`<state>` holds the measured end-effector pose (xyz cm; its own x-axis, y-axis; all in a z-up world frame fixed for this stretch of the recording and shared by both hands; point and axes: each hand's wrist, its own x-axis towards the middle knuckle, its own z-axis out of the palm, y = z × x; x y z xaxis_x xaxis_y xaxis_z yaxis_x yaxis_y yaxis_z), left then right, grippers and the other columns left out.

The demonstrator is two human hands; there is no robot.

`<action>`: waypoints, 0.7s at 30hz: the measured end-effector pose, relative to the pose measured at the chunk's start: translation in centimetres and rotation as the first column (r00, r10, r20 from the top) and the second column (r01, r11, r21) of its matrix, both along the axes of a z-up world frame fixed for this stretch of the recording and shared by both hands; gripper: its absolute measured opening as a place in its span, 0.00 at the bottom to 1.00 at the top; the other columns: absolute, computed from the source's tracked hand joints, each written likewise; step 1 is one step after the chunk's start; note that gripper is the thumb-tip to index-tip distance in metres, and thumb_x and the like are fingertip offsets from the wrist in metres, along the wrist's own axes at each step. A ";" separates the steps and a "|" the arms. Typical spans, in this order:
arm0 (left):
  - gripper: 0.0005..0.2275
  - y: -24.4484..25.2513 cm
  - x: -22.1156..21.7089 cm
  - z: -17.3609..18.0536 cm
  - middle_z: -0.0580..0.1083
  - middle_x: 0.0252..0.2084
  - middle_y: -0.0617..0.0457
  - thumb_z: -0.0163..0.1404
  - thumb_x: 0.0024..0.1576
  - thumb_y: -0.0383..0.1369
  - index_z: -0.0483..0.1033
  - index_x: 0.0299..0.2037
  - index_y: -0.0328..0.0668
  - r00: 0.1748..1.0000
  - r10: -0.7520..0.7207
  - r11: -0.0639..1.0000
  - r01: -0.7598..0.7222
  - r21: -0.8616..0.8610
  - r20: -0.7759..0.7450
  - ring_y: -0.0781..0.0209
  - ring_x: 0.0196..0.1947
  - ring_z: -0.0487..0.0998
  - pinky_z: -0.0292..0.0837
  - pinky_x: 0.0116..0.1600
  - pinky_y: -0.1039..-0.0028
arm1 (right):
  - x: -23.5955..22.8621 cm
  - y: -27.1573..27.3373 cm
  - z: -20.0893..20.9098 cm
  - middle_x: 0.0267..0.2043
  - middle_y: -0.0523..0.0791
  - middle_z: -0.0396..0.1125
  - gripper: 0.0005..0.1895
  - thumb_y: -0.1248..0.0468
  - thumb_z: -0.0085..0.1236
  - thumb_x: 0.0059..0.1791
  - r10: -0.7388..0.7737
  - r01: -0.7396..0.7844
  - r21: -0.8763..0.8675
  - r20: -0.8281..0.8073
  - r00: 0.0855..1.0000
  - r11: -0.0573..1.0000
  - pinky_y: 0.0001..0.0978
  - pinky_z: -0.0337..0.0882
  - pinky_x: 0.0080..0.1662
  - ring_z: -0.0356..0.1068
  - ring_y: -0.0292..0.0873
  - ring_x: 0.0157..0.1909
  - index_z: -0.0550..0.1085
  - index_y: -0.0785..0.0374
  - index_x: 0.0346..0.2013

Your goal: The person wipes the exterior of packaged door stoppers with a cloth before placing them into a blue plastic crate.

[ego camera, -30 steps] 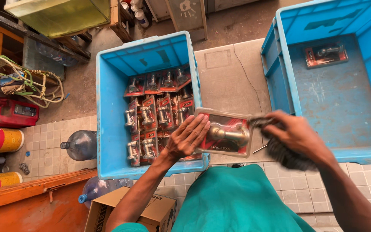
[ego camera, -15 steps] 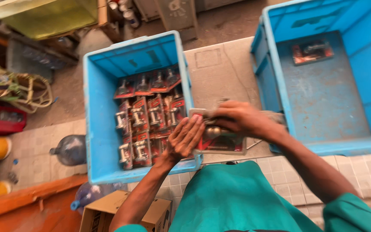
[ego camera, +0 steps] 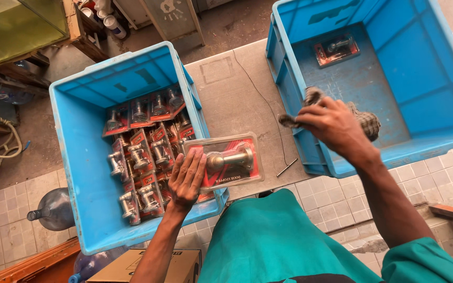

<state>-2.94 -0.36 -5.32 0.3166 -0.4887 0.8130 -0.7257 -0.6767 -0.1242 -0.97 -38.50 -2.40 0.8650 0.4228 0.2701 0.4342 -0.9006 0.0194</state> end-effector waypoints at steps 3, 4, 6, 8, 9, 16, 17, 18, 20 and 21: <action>0.10 -0.3 -0.2 -0.2 0.79 0.48 0.41 0.43 0.62 0.23 0.79 0.45 0.34 1.000 0.018 1.000 -0.018 -0.008 -0.002 0.51 0.50 0.80 0.70 0.59 0.62 | -1.3 -0.1 -6.3 0.53 0.22 0.69 0.09 0.48 0.56 0.44 -0.082 0.046 -0.202 -0.170 0.982 0.978 0.40 0.53 0.63 0.58 0.35 0.67 0.73 0.32 0.40; 0.10 -0.5 -0.1 0.2 0.79 0.48 0.41 0.43 0.62 0.23 0.79 0.45 0.34 0.999 0.043 0.999 -0.043 -0.003 0.000 0.51 0.50 0.80 0.70 0.59 0.62 | -1.7 -1.0 -8.7 0.53 0.22 0.69 0.09 0.48 0.56 0.44 -0.056 0.022 -0.198 -0.168 0.984 0.980 0.40 0.53 0.63 0.58 0.35 0.67 0.73 0.32 0.40; 0.10 -0.5 -0.5 0.9 0.79 0.46 0.42 0.43 0.62 0.22 0.80 0.45 0.35 1.000 0.020 0.999 -0.020 -0.028 -0.013 0.50 0.48 0.81 0.73 0.56 0.62 | -2.5 -2.3 -13.8 0.58 0.28 0.68 0.15 0.52 0.56 0.45 -0.026 0.001 -0.071 -0.342 0.939 0.997 0.50 0.52 0.68 0.55 0.40 0.73 0.74 0.34 0.46; 0.10 -0.1 -0.5 0.4 0.79 0.46 0.42 0.44 0.61 0.23 0.80 0.44 0.35 0.998 0.058 0.998 -0.058 -0.022 0.001 0.51 0.48 0.81 0.73 0.56 0.62 | -2.5 -1.2 -12.7 0.57 0.31 0.69 0.14 0.53 0.52 0.49 0.020 -0.005 0.056 -0.288 0.958 0.998 0.45 0.57 0.66 0.59 0.40 0.70 0.73 0.37 0.50; 0.09 0.0 -0.3 0.2 0.79 0.46 0.43 0.46 0.61 0.23 0.81 0.44 0.36 0.998 0.060 0.998 -0.060 -0.026 0.020 0.52 0.47 0.81 0.74 0.56 0.62 | -2.4 -0.8 -12.1 0.56 0.34 0.70 0.14 0.55 0.49 0.53 0.022 0.019 0.176 -0.229 0.973 0.984 0.41 0.61 0.64 0.63 0.40 0.67 0.72 0.40 0.54; 0.10 1.6 -1.4 -1.3 0.78 0.50 0.47 0.45 0.62 0.27 0.79 0.49 0.42 0.999 0.018 0.997 -0.020 -0.073 -0.034 0.54 0.51 0.80 0.75 0.58 0.62 | 0.4 12.6 0.5 0.51 0.50 0.73 0.21 0.62 0.49 0.53 0.366 0.160 0.695 -0.543 0.756 0.701 0.50 0.69 0.54 0.70 0.54 0.57 0.69 0.58 0.61; 0.10 2.4 -0.9 -1.3 0.77 0.51 0.46 0.46 0.62 0.28 0.78 0.50 0.45 0.998 0.059 0.997 -0.057 -0.057 0.030 0.53 0.51 0.79 0.74 0.58 0.62 | 1.1 13.3 0.0 0.44 0.47 0.73 0.19 0.63 0.54 0.50 0.437 0.259 0.683 -0.666 0.604 0.683 0.43 0.72 0.51 0.70 0.46 0.50 0.74 0.58 0.56; 0.11 3.1 -0.6 -1.3 0.77 0.52 0.45 0.47 0.62 0.29 0.77 0.52 0.49 0.991 0.099 0.994 -0.096 -0.046 0.089 0.52 0.52 0.79 0.73 0.59 0.61 | 1.7 13.9 -0.5 0.38 0.45 0.73 0.17 0.64 0.60 0.47 0.496 0.358 0.642 -0.758 0.423 0.678 0.36 0.74 0.48 0.69 0.38 0.43 0.78 0.58 0.51; 0.13 6.2 0.7 -3.0 0.74 0.55 0.43 0.44 0.63 0.29 0.73 0.57 0.50 0.987 0.163 0.987 -0.163 -0.005 0.016 0.50 0.53 0.77 0.72 0.59 0.61 | 1.6 15.7 -1.2 0.36 0.43 0.71 0.13 0.66 0.60 0.47 0.543 0.434 0.642 -0.767 0.342 0.632 0.33 0.72 0.43 0.69 0.37 0.40 0.79 0.63 0.46; 0.15 7.7 1.0 -3.9 0.72 0.58 0.41 0.40 0.65 0.29 0.69 0.62 0.52 0.979 0.199 0.979 -0.197 0.048 -0.049 0.49 0.54 0.76 0.70 0.59 0.60 | 1.4 16.6 -1.6 0.34 0.42 0.70 0.10 0.67 0.60 0.47 0.586 0.526 0.633 -0.760 0.282 0.568 0.31 0.70 0.38 0.68 0.35 0.37 0.79 0.68 0.41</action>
<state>-1.92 7.38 -9.27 0.4526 -0.4458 0.7722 -0.5843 -0.8025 -0.1208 0.45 -21.92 -4.05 0.6832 0.5906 -0.4295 -0.3356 -0.2685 -0.9029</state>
